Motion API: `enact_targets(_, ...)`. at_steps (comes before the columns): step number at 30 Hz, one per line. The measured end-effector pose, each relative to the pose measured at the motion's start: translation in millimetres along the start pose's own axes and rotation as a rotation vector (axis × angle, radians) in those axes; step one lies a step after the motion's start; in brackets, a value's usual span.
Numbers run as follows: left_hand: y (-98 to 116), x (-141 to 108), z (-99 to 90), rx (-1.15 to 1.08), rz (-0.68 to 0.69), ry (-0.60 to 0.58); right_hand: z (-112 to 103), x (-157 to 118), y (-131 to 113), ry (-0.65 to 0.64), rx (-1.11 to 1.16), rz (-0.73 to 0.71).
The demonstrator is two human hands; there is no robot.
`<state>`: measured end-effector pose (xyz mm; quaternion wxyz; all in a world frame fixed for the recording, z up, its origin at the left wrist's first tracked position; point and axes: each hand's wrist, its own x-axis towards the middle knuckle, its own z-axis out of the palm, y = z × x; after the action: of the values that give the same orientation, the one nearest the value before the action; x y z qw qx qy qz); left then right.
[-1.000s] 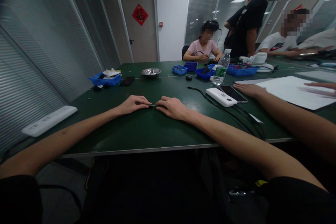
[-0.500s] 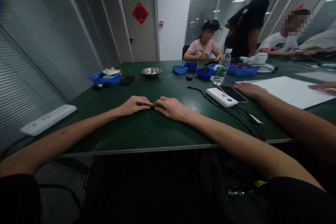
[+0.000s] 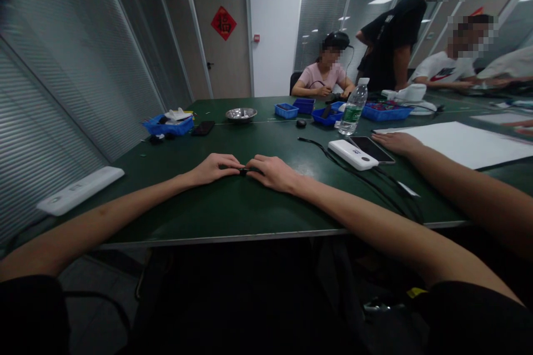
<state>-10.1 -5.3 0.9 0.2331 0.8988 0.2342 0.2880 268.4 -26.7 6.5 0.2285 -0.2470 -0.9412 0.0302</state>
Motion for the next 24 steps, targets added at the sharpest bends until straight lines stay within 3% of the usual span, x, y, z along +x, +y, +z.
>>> enact_targets(4,3.5,0.1,0.6,0.007,-0.010,0.012,0.9,0.6,-1.3,0.013,0.037,0.005)
enact_targets(11,-5.1,2.7,-4.2,-0.127,-0.070,-0.077,-2.7,-1.9,-9.7,-0.010,-0.187,-0.042)
enact_targets(17,-1.2,2.1,1.1,0.020,0.017,-0.003,-0.1,0.9,-7.4,0.014,-0.036,-0.019)
enact_targets(24,-2.6,4.1,1.7,-0.013,0.006,-0.016,1.0,3.5,-13.2,0.025,-0.011,0.030)
